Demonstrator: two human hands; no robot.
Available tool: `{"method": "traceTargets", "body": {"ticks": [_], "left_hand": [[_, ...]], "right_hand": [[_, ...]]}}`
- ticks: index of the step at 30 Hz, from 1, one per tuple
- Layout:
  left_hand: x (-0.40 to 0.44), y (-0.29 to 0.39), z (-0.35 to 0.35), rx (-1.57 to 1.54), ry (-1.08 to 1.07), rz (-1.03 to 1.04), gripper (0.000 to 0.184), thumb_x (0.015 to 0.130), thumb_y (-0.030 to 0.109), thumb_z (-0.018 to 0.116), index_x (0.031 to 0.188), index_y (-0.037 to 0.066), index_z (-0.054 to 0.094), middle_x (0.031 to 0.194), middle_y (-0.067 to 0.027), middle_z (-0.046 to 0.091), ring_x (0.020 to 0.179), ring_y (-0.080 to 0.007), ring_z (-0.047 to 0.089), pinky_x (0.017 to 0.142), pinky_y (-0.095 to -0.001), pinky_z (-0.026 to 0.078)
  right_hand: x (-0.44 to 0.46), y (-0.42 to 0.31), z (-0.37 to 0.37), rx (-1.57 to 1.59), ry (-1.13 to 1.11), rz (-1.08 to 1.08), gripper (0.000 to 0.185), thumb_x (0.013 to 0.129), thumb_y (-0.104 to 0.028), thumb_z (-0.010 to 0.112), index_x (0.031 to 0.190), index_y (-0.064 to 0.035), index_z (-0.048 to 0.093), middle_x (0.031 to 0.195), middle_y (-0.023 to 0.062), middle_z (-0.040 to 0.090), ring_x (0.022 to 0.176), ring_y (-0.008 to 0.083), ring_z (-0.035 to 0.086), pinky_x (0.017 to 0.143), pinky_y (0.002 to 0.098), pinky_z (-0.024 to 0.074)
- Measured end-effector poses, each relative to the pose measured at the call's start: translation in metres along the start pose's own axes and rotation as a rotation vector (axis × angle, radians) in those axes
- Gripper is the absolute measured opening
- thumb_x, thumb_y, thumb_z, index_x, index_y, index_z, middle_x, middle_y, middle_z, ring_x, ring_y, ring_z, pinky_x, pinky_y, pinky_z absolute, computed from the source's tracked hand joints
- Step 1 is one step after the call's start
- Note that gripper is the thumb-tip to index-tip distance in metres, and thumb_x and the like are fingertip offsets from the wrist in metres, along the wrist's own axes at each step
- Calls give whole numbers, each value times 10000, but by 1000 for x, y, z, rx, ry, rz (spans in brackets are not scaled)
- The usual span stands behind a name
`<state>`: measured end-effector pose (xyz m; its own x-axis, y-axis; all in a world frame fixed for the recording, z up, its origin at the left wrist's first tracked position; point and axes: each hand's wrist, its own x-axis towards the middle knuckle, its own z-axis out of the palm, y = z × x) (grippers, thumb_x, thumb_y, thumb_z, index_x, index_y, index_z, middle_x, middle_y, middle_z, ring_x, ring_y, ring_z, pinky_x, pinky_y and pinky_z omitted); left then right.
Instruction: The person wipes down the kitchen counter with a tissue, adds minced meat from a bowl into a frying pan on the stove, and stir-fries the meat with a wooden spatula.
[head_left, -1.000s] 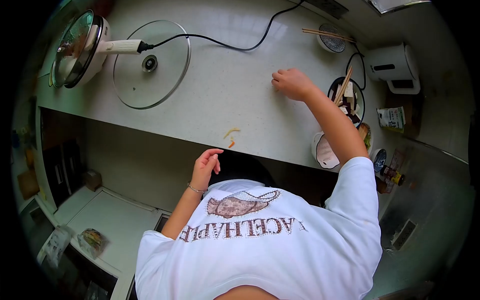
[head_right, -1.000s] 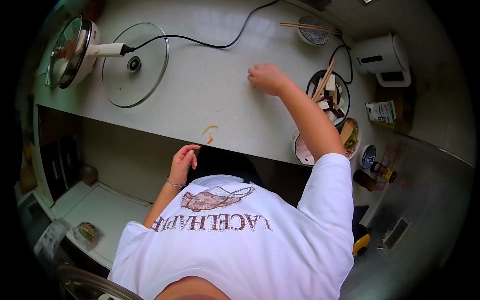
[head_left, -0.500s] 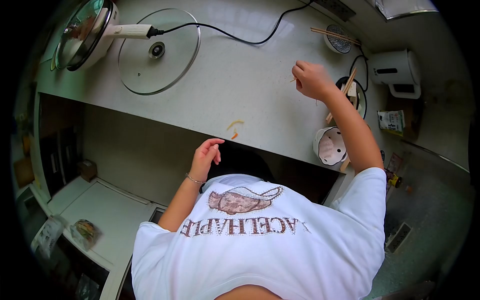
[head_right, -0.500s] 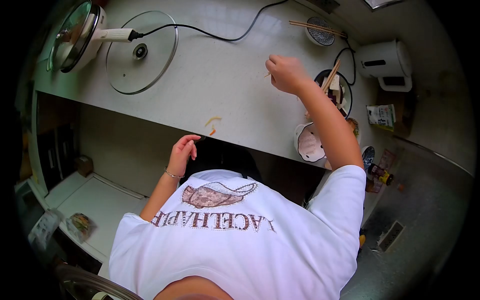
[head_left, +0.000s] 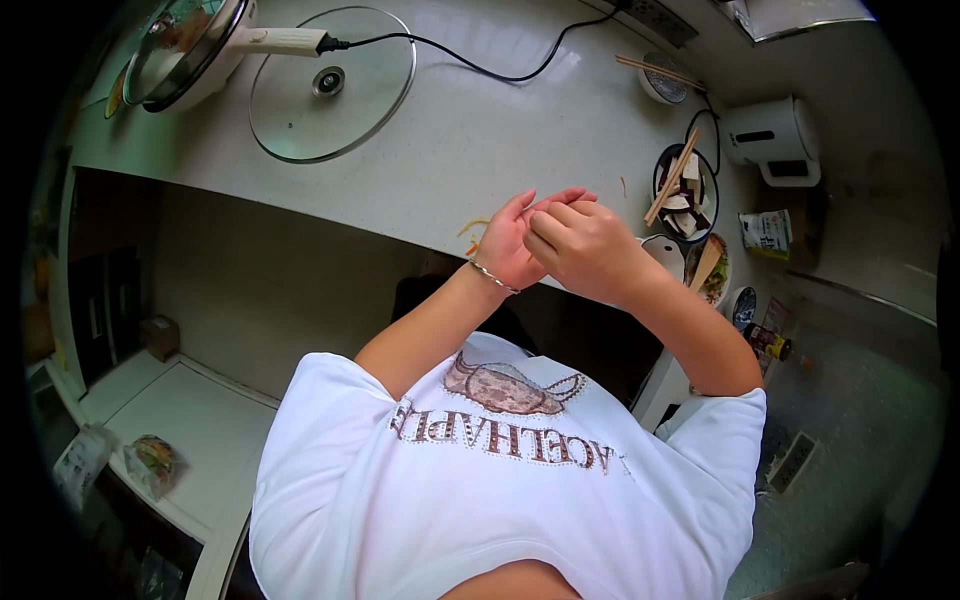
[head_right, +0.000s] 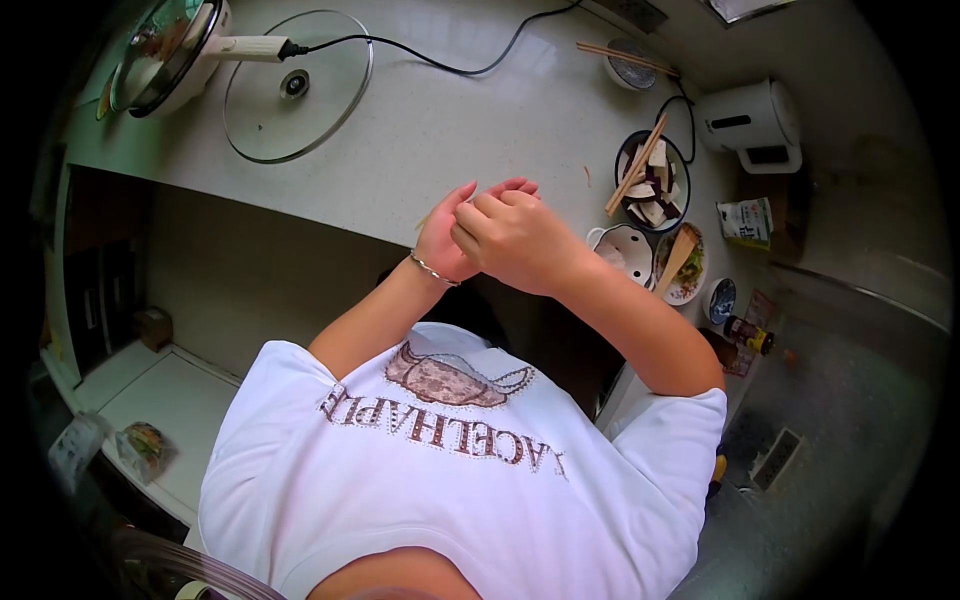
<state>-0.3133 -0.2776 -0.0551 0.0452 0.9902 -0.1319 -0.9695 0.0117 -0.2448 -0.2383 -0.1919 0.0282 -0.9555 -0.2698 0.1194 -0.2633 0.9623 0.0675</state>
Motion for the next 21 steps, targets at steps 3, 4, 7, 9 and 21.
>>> {"method": "traceTargets", "body": {"ticks": [3, 4, 7, 9, 21], "left_hand": [[-4, -1, -3, -8, -73, -10, 482, 947, 266, 198, 1309, -21, 335, 1347, -148, 379, 1263, -247, 340, 1055, -374, 273], [-5, -1, -3, -19, -89, -20, 477, 946, 257, 205, 1311, -24, 331, 1348, -147, 378, 1263, -248, 340, 1057, -375, 272], [-8, 4, -6, -69, -118, -41, 465, 943, 239, 230, 1299, -37, 348, 1348, -156, 383, 1277, -258, 328, 1065, -379, 269], [-15, 11, -11, -119, -142, -26, 470, 940, 238, 227, 1295, -46, 350, 1341, -166, 390, 1273, -267, 337, 1067, -377, 274], [-172, 85, -101, -23, 81, 377, 426, 929, 179, 310, 1290, -37, 376, 1349, -167, 393, 1296, -262, 316, 1065, -388, 289]], "right_hand": [[-4, -8, -3, 113, -19, 53, 216, 573, -127, 646, 759, -69, 551, 755, 27, 526, 717, 160, 559, 608, 278, 448], [-4, -10, -5, 189, -17, 94, 216, 580, -111, 652, 766, -65, 553, 767, 29, 535, 729, 168, 565, 616, 280, 452], [2, -9, -23, 375, 71, 192, 224, 607, -44, 662, 812, -54, 574, 778, 36, 546, 704, 170, 556, 605, 276, 450], [3, -1, -35, 483, 138, 354, 223, 618, -43, 672, 822, -60, 584, 774, 40, 552, 691, 183, 563, 590, 285, 452], [19, -19, 117, 487, -239, 407, 418, 607, -108, 709, 1000, -62, 574, 941, 59, 543, 897, 230, 553, 726, 344, 475]]}}
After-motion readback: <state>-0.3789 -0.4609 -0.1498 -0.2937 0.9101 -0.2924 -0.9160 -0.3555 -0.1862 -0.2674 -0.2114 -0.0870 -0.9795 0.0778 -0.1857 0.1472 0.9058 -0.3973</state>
